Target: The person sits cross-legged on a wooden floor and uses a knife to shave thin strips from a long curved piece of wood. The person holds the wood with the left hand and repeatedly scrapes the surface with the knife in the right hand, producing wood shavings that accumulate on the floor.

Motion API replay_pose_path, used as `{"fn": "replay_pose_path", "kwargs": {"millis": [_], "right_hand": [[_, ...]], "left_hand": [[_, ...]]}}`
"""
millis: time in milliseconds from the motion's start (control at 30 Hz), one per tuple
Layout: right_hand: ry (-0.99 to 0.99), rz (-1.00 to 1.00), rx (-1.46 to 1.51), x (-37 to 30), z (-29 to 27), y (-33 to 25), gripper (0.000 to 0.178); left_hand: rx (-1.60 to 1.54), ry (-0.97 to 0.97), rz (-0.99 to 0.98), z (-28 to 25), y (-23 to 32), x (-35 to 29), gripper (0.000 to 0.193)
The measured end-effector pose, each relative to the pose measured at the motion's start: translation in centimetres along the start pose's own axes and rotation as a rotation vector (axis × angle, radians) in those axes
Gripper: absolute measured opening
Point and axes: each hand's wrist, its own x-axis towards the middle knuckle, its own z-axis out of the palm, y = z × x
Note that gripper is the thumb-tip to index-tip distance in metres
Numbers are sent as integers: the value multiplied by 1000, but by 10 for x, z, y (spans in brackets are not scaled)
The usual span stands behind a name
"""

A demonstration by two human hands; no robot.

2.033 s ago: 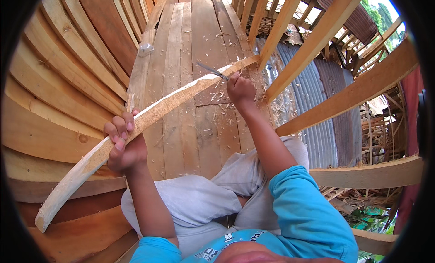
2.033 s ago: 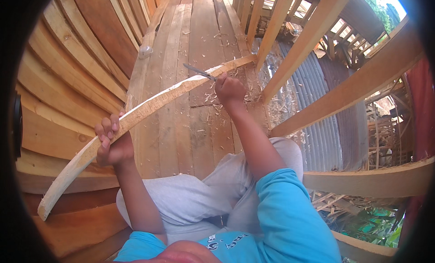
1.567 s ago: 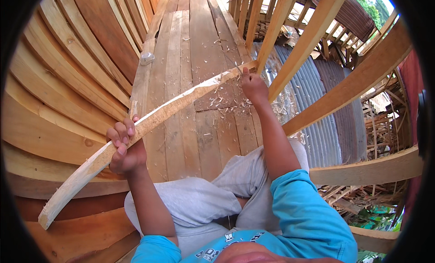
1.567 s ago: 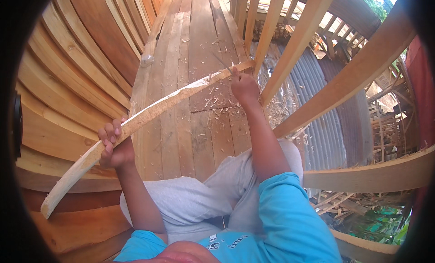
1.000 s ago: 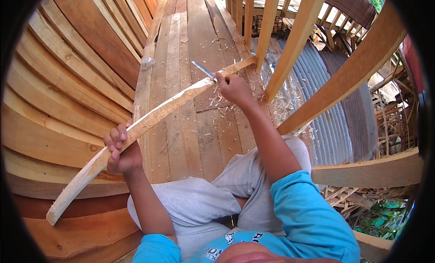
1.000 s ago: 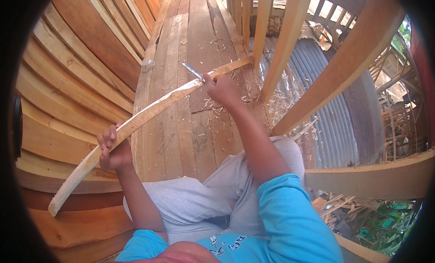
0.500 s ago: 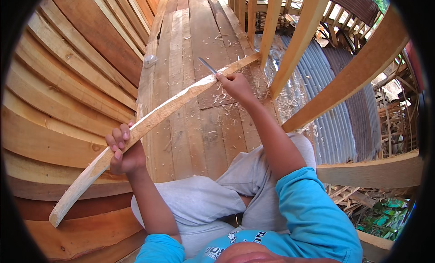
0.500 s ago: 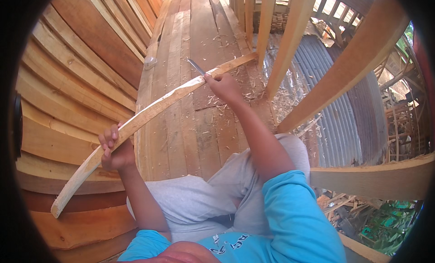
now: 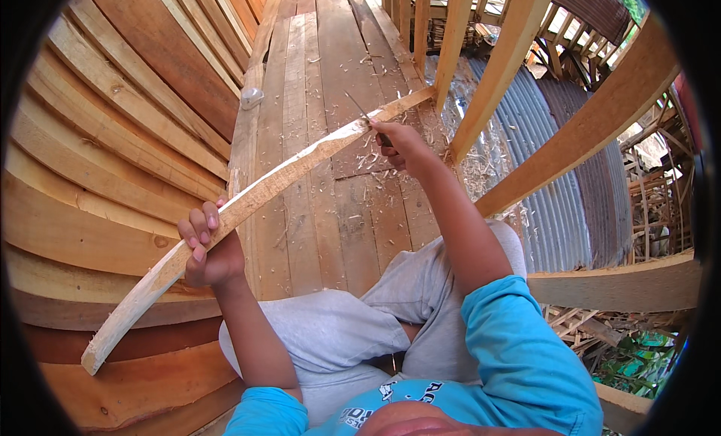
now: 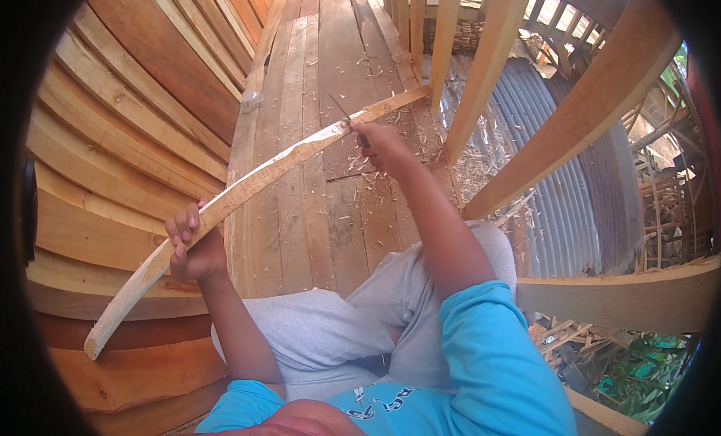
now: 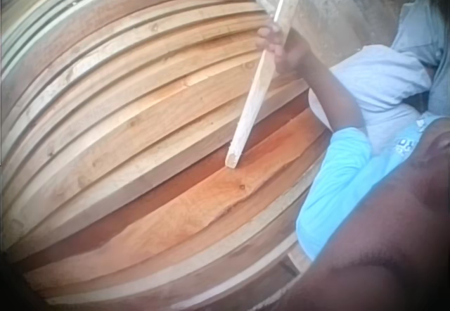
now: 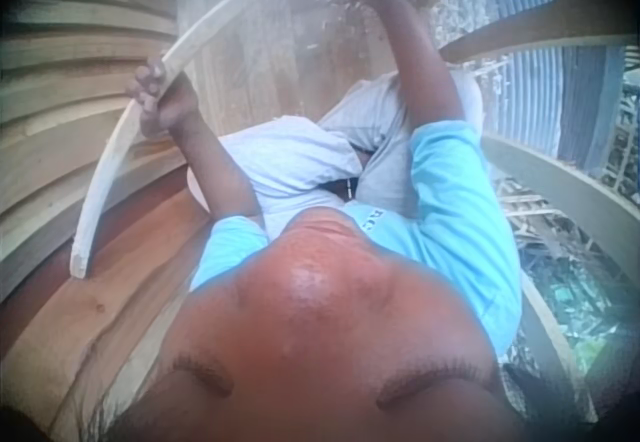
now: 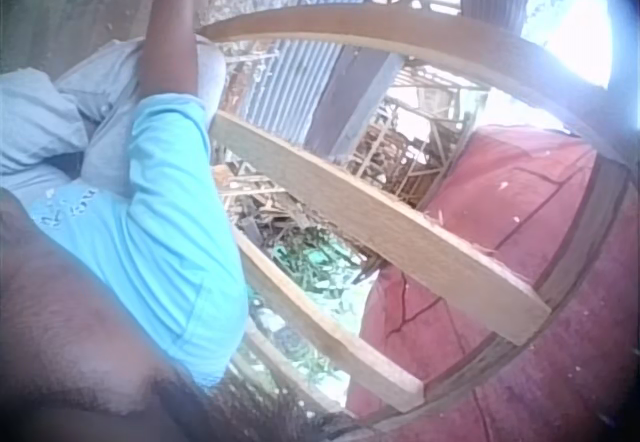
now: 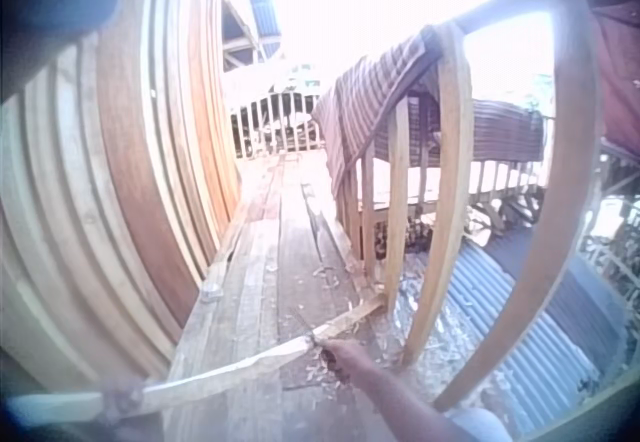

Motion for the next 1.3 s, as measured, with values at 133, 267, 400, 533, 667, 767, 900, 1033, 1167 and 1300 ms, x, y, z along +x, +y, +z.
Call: {"fn": "replay_pose_path", "kwargs": {"millis": [133,267,400,533,667,767,900,1033,1167,1300], "right_hand": [[10,-21,22,1,-7,-2,44],[129,-141,25,-9,-19,-13,45],[293,-261,-219,-14,-40,-21,49],[536,-389,-633,-25,-57,-27,50],[636,-365,-740,-29,-63,-30,50],[635,-334,-716,-26,-58,-30,47],[500,-405,-690,-5,-55,-21,40],[373,-502,-769,7,-31,-4,38],[365,-507,-812,5,-12,4,42],[308,-432,-913,-13,2,-6,50]], "left_hand": [[-1,-6,-2,1,0,0,26],[5,-10,1,0,0,0,26],[-2,-15,2,-1,-1,0,27],[-16,-30,-9,-3,0,0,27],[-16,-46,-13,-4,0,0,27],[7,-15,7,-2,0,0,27],[-8,-33,2,-3,-1,0,27],[-10,-42,-5,-4,-1,0,27],[-10,-48,-4,-4,-2,1,27],[-2,-37,-1,-5,1,-1,27]]}}
